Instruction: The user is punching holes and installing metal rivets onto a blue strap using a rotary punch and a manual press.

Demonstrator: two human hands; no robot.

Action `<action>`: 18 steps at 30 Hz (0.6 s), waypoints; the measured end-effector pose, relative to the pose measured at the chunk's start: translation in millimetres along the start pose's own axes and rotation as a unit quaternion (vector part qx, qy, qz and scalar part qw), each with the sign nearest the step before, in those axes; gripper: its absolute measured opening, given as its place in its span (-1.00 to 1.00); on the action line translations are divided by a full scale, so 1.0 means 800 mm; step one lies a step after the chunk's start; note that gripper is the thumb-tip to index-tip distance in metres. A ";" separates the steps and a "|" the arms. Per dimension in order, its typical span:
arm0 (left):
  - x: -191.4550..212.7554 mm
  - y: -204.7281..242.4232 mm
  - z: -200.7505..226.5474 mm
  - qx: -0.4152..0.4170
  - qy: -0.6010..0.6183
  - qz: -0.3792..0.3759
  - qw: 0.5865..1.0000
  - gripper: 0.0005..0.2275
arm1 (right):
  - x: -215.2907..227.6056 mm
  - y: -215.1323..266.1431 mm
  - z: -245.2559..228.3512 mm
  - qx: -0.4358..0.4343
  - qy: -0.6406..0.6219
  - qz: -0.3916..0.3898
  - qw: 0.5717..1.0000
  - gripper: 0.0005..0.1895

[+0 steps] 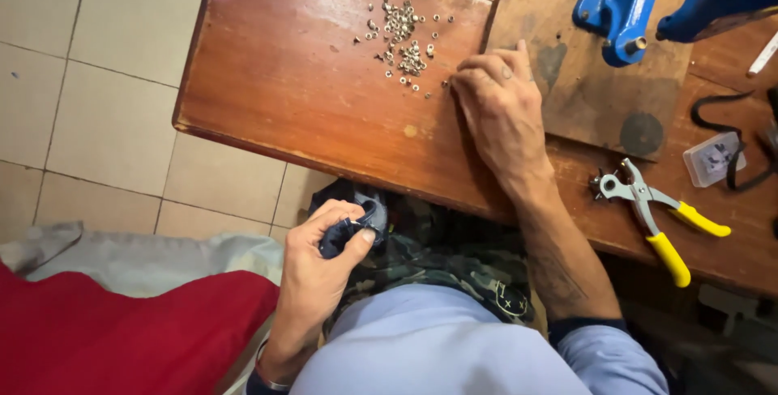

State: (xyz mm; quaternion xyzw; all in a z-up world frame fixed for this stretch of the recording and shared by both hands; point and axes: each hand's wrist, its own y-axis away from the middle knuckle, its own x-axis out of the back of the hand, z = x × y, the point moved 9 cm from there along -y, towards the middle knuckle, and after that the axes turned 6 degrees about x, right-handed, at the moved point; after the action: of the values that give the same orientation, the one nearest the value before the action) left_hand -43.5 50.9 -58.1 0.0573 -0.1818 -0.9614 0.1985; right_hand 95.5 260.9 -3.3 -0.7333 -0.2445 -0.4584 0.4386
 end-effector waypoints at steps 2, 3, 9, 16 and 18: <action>0.000 0.003 0.002 0.010 0.007 0.006 1.000 -0.85 | 0.012 0.002 -0.004 -0.023 -0.031 0.015 0.999 -0.87; 0.001 0.005 0.009 -0.008 -0.013 0.008 1.000 -0.85 | 0.024 0.006 0.000 -0.071 -0.074 0.040 0.994 -0.87; -0.005 0.005 0.032 -0.042 -0.067 -0.002 0.997 -0.86 | 0.040 0.077 -0.024 -0.046 -0.130 -0.069 0.988 -0.75; -0.039 -0.005 0.030 -0.070 -0.065 -0.036 0.995 -0.85 | 0.060 0.120 -0.031 -0.030 -0.180 -0.053 0.982 -0.75; -0.048 -0.003 0.030 -0.063 -0.061 -0.044 0.995 -0.85 | 0.060 0.130 -0.020 -0.117 -0.242 -0.044 0.962 -0.79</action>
State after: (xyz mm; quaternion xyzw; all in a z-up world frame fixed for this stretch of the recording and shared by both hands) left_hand -13.3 76.4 -35.5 -0.0065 -0.1303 -0.9803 0.1480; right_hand 189.1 193.4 -0.7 -0.8570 -0.3199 -0.3116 0.2572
